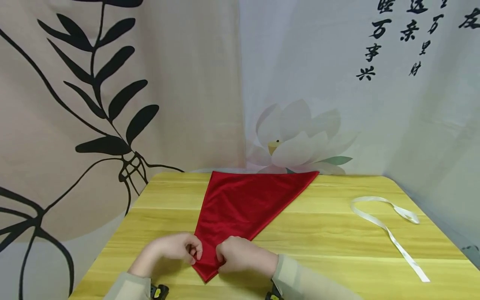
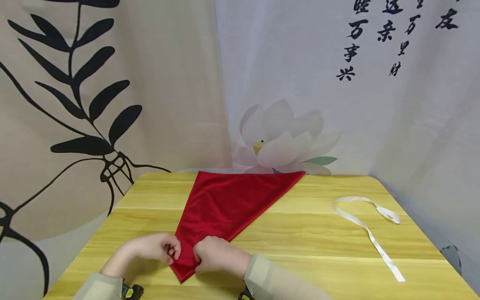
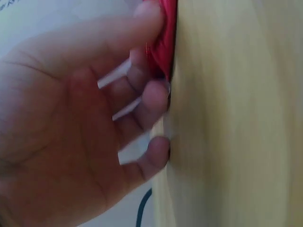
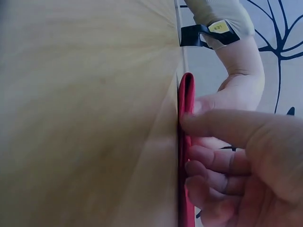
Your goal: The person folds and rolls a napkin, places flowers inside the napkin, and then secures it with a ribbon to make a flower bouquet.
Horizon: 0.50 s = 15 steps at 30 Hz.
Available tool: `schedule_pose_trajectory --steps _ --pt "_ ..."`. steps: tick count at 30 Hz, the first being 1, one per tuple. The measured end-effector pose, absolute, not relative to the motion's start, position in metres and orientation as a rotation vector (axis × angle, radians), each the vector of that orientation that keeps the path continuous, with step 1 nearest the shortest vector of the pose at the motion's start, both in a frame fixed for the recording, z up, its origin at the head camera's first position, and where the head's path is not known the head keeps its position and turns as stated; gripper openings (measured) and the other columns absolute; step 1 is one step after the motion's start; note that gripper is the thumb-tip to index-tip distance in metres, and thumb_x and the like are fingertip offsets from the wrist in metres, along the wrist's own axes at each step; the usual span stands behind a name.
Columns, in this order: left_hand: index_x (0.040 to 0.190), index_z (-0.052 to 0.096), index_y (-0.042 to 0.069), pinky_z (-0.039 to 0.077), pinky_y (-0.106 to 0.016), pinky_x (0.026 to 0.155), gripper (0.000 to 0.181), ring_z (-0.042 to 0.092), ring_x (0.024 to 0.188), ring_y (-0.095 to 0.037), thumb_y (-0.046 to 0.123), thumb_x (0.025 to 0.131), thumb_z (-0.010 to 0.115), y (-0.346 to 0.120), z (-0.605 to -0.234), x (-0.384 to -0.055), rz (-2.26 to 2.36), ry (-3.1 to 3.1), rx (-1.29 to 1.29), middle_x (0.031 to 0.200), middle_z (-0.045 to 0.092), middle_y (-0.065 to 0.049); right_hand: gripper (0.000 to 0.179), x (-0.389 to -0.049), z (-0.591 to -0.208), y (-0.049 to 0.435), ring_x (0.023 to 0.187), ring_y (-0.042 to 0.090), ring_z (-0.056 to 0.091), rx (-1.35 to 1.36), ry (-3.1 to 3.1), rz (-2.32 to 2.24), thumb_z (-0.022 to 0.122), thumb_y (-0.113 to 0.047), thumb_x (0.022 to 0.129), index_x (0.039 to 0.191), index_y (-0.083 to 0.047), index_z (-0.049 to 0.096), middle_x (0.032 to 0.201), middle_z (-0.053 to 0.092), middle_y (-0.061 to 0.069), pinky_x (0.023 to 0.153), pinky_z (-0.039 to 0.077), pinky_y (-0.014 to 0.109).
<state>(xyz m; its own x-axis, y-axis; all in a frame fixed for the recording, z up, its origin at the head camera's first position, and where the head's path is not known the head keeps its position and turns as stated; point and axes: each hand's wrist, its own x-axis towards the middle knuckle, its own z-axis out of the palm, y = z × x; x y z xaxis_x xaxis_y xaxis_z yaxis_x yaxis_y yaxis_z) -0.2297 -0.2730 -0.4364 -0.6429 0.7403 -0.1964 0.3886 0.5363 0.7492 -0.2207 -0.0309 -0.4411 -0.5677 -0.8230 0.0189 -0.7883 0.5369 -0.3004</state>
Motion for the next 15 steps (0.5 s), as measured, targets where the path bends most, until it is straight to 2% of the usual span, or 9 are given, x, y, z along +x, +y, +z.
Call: schedule_pose_trajectory --steps 6,15 --pt "0.091 0.064 0.015 0.042 -0.023 0.07 0.031 0.049 0.083 -0.008 -0.003 0.069 0.075 -0.2812 -0.4344 -0.2277 0.852 2.27 0.97 0.089 0.052 0.004 0.029 -0.2193 -0.4407 -0.0306 0.051 -0.002 0.043 -1.413 2.627 -0.364 0.084 -0.031 0.068 0.062 -0.023 0.056 0.054 0.045 -0.021 0.048 0.036 0.015" --pt "0.09 0.062 0.016 0.041 -0.022 0.068 0.035 0.046 0.081 -0.008 -0.008 0.067 0.071 -0.2771 -0.438 -0.2271 0.844 2.29 0.97 0.088 0.049 0.004 0.028 -0.2285 -0.4471 -0.0279 0.047 -0.006 0.036 -1.47 2.537 -0.5 0.08 -0.024 0.073 0.06 -0.02 0.056 0.051 0.044 -0.02 0.047 0.034 0.011"
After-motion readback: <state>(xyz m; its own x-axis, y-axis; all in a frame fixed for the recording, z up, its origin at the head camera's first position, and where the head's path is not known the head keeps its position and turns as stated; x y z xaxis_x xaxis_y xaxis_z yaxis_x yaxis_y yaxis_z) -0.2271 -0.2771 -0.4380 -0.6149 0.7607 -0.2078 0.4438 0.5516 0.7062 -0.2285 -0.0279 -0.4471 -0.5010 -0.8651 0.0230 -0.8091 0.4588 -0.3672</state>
